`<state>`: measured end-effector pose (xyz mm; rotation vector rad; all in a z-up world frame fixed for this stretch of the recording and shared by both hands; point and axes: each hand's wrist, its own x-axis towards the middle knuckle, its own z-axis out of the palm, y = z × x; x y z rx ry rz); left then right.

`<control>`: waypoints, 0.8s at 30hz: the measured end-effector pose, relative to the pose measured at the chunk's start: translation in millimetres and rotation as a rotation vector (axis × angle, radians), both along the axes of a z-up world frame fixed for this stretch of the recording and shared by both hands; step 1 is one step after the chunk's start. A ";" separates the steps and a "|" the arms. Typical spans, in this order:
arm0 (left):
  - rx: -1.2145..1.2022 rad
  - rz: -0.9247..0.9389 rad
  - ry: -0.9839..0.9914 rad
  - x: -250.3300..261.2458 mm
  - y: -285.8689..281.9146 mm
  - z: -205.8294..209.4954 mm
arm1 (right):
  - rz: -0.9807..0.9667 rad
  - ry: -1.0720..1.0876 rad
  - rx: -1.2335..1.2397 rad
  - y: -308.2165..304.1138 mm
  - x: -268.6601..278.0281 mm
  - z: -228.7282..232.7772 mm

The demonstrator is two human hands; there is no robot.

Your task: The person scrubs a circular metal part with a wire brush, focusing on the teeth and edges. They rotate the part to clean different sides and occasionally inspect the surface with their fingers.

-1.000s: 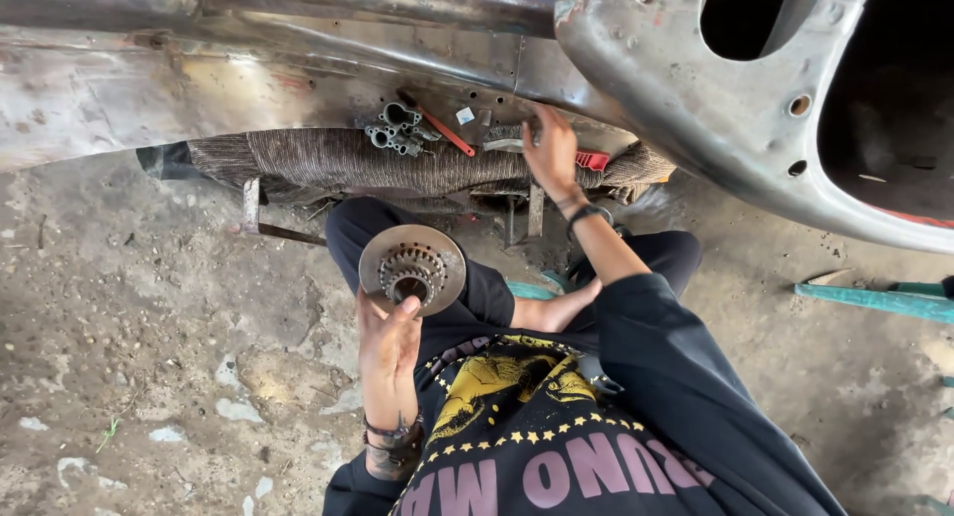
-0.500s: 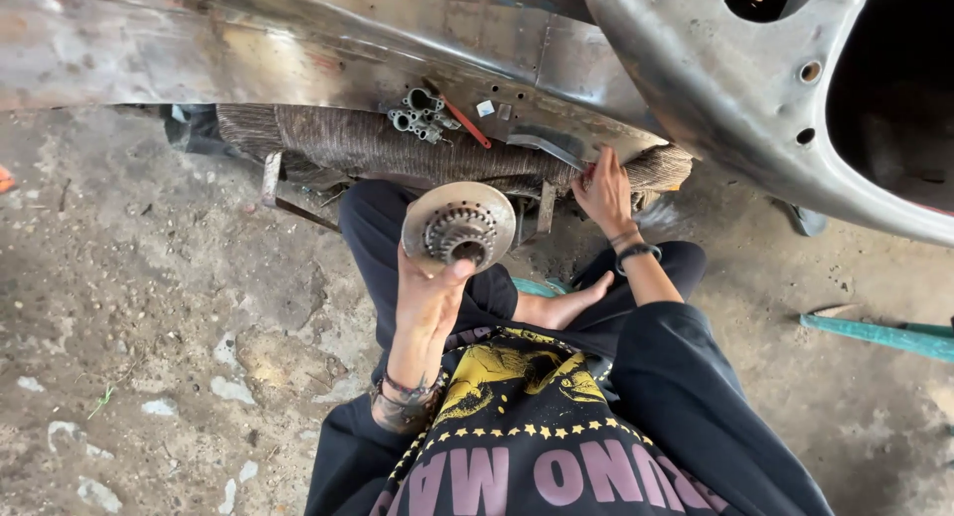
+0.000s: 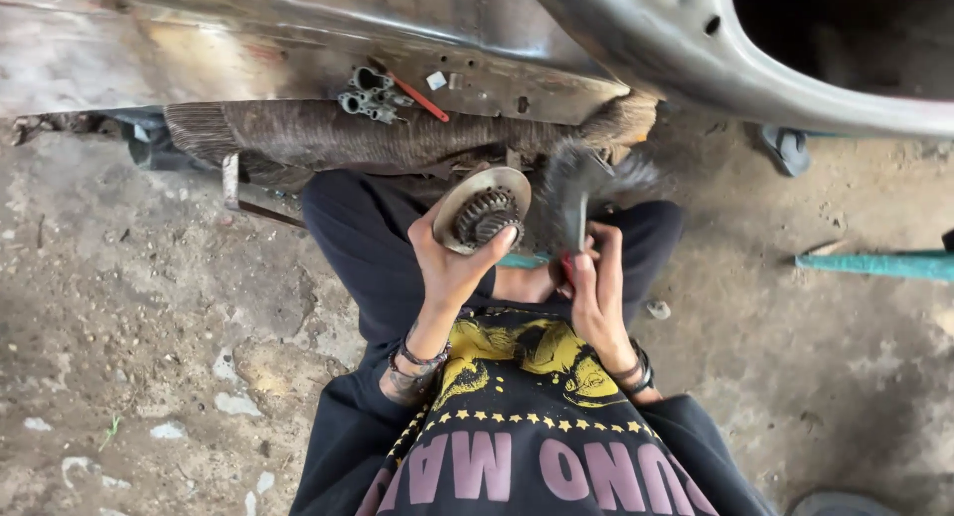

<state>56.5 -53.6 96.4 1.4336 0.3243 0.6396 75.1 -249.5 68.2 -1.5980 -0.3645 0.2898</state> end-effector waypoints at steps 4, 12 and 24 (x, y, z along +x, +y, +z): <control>0.048 -0.064 -0.144 2.8 -18.0 24.1 | -0.042 -0.167 -0.223 14.6 3.7 24.7; 0.258 -0.060 -0.190 0.2 -22.7 39.0 | -0.080 -0.264 -0.286 11.4 7.1 36.0; 0.231 -0.089 -0.257 6.6 -18.1 49.4 | -0.090 -0.231 -0.258 11.7 7.9 40.8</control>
